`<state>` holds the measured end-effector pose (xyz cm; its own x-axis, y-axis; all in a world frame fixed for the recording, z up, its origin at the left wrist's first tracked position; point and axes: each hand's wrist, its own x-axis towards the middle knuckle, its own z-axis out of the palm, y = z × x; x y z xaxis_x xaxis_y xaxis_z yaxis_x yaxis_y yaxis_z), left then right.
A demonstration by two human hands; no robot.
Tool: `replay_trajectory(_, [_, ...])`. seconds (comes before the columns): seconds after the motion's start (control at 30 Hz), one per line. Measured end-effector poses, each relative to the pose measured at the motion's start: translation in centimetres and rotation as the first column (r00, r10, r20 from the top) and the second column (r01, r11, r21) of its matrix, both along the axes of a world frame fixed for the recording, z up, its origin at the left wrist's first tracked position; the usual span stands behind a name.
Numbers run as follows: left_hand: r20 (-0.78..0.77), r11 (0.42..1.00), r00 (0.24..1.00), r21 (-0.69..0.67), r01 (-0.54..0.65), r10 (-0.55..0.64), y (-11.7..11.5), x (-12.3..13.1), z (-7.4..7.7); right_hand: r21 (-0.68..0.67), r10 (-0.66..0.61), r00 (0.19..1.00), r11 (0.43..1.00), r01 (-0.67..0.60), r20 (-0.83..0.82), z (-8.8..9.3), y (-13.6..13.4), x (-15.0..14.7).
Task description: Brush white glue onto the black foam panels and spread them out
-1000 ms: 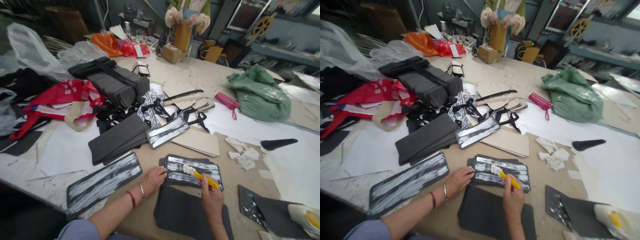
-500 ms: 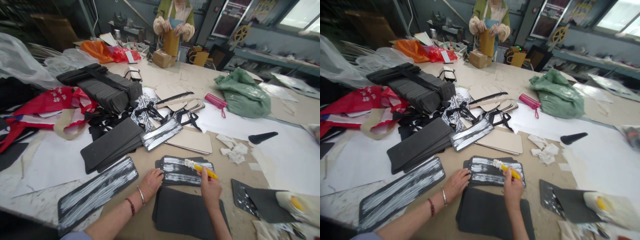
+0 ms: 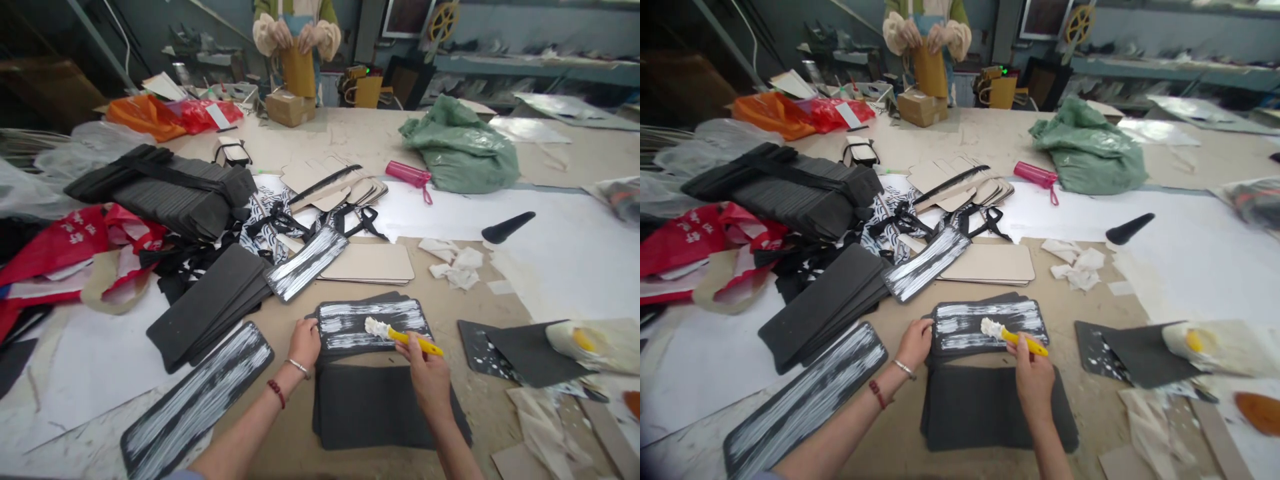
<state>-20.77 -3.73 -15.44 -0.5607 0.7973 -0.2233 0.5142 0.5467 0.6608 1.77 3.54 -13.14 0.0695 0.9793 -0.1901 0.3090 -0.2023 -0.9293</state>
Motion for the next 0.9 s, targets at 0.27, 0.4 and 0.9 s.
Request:
replay_trajectory(0.27, [-0.049,0.998,0.998,0.031,0.052,-0.05,0.2,0.4,0.9,-0.002,0.005,1.0,1.0,-0.005,0.025,1.0,-0.1,-0.3])
replay_trajectory(0.4, [-0.093,0.998,0.994,0.029,0.062,-0.059,2.7,-1.0,0.6,0.025,-0.005,0.999,1.0,0.004,0.033,1.0,-0.1,-0.4])
replay_trajectory(0.9, [0.071,0.987,0.988,0.101,0.127,-0.135,4.5,-3.6,0.9,0.052,-0.051,0.998,0.997,0.053,-0.038,0.9,-0.5,-0.6])
